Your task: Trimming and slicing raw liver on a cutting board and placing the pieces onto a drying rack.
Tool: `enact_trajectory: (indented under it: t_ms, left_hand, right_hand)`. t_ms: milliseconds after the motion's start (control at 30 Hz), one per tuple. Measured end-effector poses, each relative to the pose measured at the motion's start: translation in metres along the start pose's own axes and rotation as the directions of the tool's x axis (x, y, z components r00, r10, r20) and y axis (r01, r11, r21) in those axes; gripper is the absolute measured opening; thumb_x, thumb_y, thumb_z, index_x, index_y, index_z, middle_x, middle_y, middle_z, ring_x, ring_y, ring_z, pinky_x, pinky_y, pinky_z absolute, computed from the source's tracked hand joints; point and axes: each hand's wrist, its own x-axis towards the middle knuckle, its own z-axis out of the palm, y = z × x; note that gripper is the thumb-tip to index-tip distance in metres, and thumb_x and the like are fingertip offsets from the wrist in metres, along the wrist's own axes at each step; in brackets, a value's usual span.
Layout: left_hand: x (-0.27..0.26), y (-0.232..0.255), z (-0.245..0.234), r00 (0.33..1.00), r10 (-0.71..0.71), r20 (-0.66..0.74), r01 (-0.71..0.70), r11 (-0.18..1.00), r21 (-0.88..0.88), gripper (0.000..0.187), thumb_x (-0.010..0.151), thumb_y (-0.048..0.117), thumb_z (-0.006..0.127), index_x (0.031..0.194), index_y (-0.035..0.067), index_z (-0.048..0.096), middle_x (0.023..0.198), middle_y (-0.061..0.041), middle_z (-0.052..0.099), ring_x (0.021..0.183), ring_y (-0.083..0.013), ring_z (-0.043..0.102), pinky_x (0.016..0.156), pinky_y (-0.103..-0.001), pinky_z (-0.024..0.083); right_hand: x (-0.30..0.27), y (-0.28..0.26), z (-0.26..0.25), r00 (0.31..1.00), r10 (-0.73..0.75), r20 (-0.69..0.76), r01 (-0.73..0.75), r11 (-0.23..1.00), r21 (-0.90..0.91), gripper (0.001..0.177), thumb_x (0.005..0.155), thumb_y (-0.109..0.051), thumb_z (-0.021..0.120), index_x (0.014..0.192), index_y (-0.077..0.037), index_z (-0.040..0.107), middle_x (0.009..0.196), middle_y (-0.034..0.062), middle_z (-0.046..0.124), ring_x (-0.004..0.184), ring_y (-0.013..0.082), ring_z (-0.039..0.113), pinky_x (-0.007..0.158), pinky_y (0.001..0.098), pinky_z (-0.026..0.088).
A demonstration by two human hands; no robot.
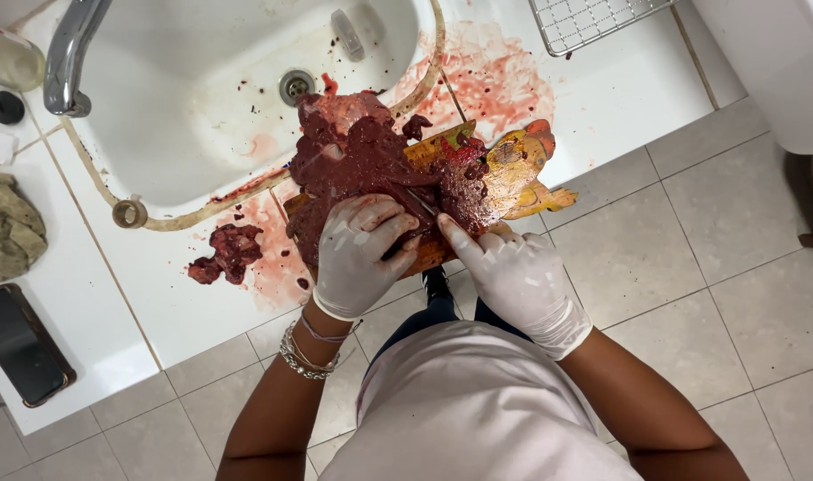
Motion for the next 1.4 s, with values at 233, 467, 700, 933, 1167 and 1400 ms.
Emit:
enact_trajectory:
  t_ms: [233, 467, 700, 933, 1167, 1400]
  left_hand:
    - [-0.004, -0.001, 0.008, 0.999, -0.041, -0.028, 0.044, 0.994, 0.097, 0.028, 0.077, 0.023, 0.083, 0.104, 0.024, 0.076, 0.101, 0.0, 0.062, 0.098, -0.0293, 0.068, 0.091, -0.045, 0.053]
    - [-0.007, -0.002, 0.009, 0.999, -0.034, -0.035, 0.037, 0.997, 0.075, 0.028, 0.075, 0.023, 0.084, 0.101, 0.024, 0.076, 0.103, 0.0, 0.063, 0.098, -0.0297, 0.068, 0.091, -0.046, 0.053]
    - [-0.007, 0.002, 0.007, 0.998, -0.029, -0.053, 0.03, 0.999, 0.016, 0.028, 0.073, 0.022, 0.083, 0.1, 0.025, 0.076, 0.103, 0.0, 0.064, 0.098, -0.0299, 0.069, 0.091, -0.046, 0.055]
    - [-0.005, 0.0, -0.001, 0.998, -0.037, -0.049, 0.036, 0.999, -0.023, 0.027, 0.075, 0.021, 0.082, 0.102, 0.023, 0.077, 0.107, 0.0, 0.066, 0.103, -0.0287, 0.07, 0.092, -0.044, 0.055]
    - [0.018, -0.006, -0.027, 0.998, -0.051, -0.034, 0.05, 0.998, -0.036, 0.042, 0.076, 0.034, 0.091, 0.109, 0.016, 0.074, 0.111, -0.005, 0.068, 0.109, -0.0317, 0.069, 0.094, -0.046, 0.055]
    - [0.019, -0.02, -0.021, 0.999, 0.009, -0.031, -0.011, 0.998, -0.06, 0.043, 0.067, 0.029, 0.095, 0.101, 0.012, 0.074, 0.104, -0.007, 0.069, 0.101, -0.0318, 0.07, 0.092, -0.046, 0.057]
  right_hand:
    - [-0.036, 0.016, -0.001, 0.992, -0.005, 0.123, 0.001, 1.0, 0.026, 0.056, 0.087, -0.016, 0.052, 0.141, -0.028, 0.061, 0.06, 0.0029, 0.059, 0.052, 0.0267, 0.067, 0.053, 0.0425, 0.056]
    - [-0.024, 0.025, -0.079, 0.941, 0.036, 0.336, -0.072, 0.993, 0.093, 0.054, 0.085, -0.015, 0.051, 0.138, -0.022, 0.062, 0.063, 0.0062, 0.066, 0.056, 0.0317, 0.071, 0.054, 0.0453, 0.058]
    - [-0.01, 0.007, -0.028, 0.999, -0.017, 0.046, 0.008, 0.98, 0.198, 0.05, 0.091, -0.019, 0.054, 0.14, -0.023, 0.065, 0.067, 0.0018, 0.063, 0.059, 0.024, 0.069, 0.055, 0.0402, 0.058]
    - [-0.003, 0.006, 0.006, 0.996, -0.022, -0.089, 0.024, 1.0, 0.018, 0.054, 0.091, -0.02, 0.053, 0.143, -0.029, 0.064, 0.064, -0.0032, 0.056, 0.055, 0.0175, 0.063, 0.056, 0.0345, 0.056]
    - [0.004, 0.001, 0.006, 0.986, -0.053, -0.157, 0.058, 0.998, 0.025, 0.048, 0.091, -0.02, 0.056, 0.136, -0.029, 0.068, 0.063, -0.0042, 0.05, 0.054, 0.0161, 0.058, 0.055, 0.032, 0.053]
    - [0.025, -0.012, 0.028, 0.993, -0.024, -0.116, 0.022, 1.0, -0.012, 0.063, 0.082, -0.014, 0.055, 0.143, -0.026, 0.063, 0.059, -0.0034, 0.052, 0.048, 0.0191, 0.06, 0.049, 0.0351, 0.051]
